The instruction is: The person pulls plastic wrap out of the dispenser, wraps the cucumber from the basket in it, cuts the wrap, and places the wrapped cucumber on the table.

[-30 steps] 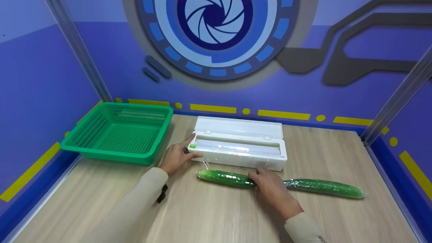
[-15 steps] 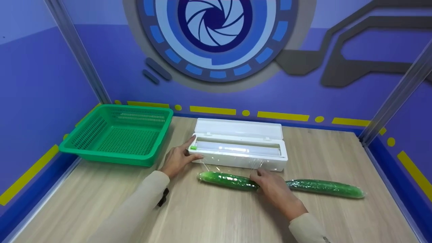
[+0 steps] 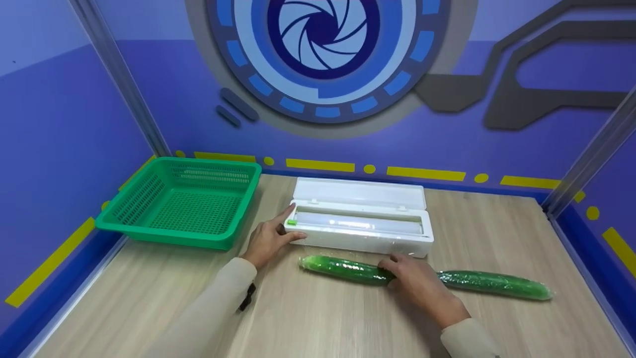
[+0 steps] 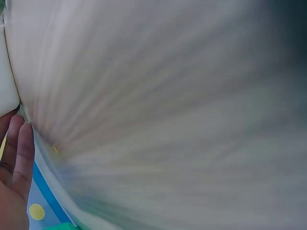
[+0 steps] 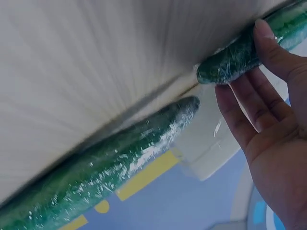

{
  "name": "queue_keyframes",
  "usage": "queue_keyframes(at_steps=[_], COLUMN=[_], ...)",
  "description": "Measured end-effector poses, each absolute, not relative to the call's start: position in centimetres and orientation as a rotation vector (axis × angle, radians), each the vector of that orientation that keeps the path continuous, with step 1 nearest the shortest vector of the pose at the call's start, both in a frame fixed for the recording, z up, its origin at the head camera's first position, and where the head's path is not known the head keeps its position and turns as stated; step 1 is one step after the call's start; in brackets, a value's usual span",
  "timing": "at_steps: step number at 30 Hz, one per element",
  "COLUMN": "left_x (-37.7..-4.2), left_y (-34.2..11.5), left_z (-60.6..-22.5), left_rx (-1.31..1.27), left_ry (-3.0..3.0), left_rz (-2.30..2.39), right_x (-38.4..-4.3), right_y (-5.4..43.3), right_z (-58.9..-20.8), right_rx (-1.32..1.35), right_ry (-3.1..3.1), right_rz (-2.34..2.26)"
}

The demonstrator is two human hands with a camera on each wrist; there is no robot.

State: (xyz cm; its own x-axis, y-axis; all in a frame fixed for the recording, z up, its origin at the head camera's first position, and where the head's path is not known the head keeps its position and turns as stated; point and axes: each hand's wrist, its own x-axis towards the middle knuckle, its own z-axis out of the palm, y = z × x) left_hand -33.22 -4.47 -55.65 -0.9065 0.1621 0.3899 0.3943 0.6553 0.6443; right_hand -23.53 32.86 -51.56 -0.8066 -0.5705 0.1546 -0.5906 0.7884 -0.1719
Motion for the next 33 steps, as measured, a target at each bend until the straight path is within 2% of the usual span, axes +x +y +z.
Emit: queue_keyframes(at_steps=[8,16,25,33], left_x=[-33.3,-33.3,-33.4,-33.3], left_y=[-4.2,-4.2,-4.4,-4.5], left_z=[-55.5,-55.8,-55.6,-54.9], left_rx=[-0.45,-0.451,-0.447,-0.423], left_ry=[-2.58,-2.576,-2.581,-2.639], left_rz=[-1.1,-1.123,-1.113,-1.115], right_x=[-24.7,-27.7,-31.6,-32.9], right_y=[31.9,26.7,21.3,18.1], right_z=[-49.7,-48.1,-47.4,-47.9], right_rx=[0.984,1.013,0.987,0.962], right_ry=[-2.745,-2.635,-2.623,-2.663], right_rz=[0.35,0.463,0.809,0.886])
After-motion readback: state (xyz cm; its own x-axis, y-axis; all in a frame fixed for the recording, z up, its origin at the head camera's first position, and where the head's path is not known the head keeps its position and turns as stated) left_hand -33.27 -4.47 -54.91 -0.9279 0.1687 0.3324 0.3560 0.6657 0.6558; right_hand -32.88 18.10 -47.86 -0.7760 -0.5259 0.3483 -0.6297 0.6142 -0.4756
